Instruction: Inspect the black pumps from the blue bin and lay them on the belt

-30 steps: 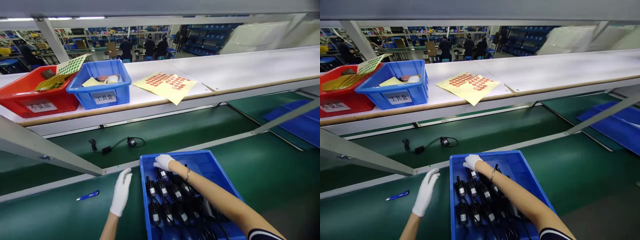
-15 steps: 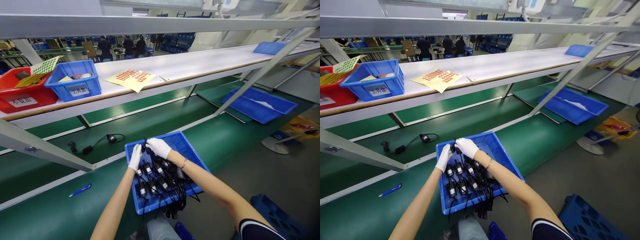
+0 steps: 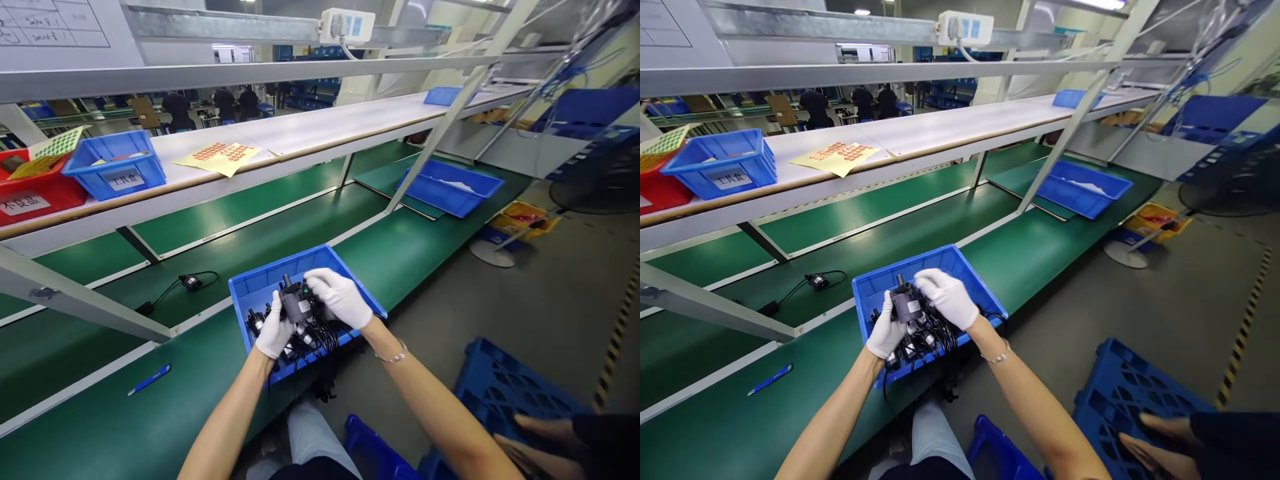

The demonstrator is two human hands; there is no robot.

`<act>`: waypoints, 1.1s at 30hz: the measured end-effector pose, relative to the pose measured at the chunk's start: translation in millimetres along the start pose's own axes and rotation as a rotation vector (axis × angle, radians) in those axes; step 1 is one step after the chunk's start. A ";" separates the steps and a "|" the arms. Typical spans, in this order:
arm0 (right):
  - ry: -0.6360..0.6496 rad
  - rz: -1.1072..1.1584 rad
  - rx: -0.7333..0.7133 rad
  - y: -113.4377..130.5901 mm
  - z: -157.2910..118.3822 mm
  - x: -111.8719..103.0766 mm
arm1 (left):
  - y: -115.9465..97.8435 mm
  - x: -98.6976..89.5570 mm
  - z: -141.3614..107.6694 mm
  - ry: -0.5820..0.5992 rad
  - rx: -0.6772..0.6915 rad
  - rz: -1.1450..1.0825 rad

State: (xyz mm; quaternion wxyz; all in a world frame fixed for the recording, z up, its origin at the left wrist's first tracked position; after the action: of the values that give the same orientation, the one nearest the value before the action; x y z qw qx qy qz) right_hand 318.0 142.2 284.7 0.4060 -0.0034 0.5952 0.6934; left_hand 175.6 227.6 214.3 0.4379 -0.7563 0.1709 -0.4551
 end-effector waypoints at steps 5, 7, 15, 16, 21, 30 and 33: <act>-0.176 0.127 0.545 -107.8 -156.8 9.7 | 18.3 34.0 -97.3 0.060 -0.026 -0.154; -0.193 0.185 0.664 -136.6 -200.4 46.6 | 28.5 46.1 -128.2 0.103 -0.048 -0.204; -0.361 0.342 0.773 -179.7 -224.2 118.2 | 39.3 55.6 -159.2 0.020 -0.060 -0.392; -0.333 0.378 0.758 -181.0 -227.1 115.4 | 34.6 52.5 -157.3 0.005 -0.026 -0.405; -0.055 0.498 0.734 -189.3 -249.4 73.3 | 23.5 37.2 -151.7 -0.081 0.043 -0.408; 0.221 0.286 0.644 -219.4 -205.8 11.0 | 73.0 100.9 -194.7 0.053 -0.073 -0.424; 0.157 0.250 0.646 -223.7 -203.8 15.5 | 83.0 111.8 -218.0 0.029 -0.166 -0.349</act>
State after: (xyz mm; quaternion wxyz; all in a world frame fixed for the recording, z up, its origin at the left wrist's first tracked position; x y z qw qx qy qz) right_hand 337.0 -26.5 33.7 0.2511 0.1446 0.8090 0.5114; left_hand 63.5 -2.7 250.8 0.2861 -0.8012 0.0803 -0.5193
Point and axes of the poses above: each hand's wrist, its own z-axis towards the middle knuckle, its own x-axis out of the palm, y = z × x, the point moved 6 cm from there along z, towards the middle knuckle, and after that the axes turned 11 degrees about z, right-handed, at the moved point
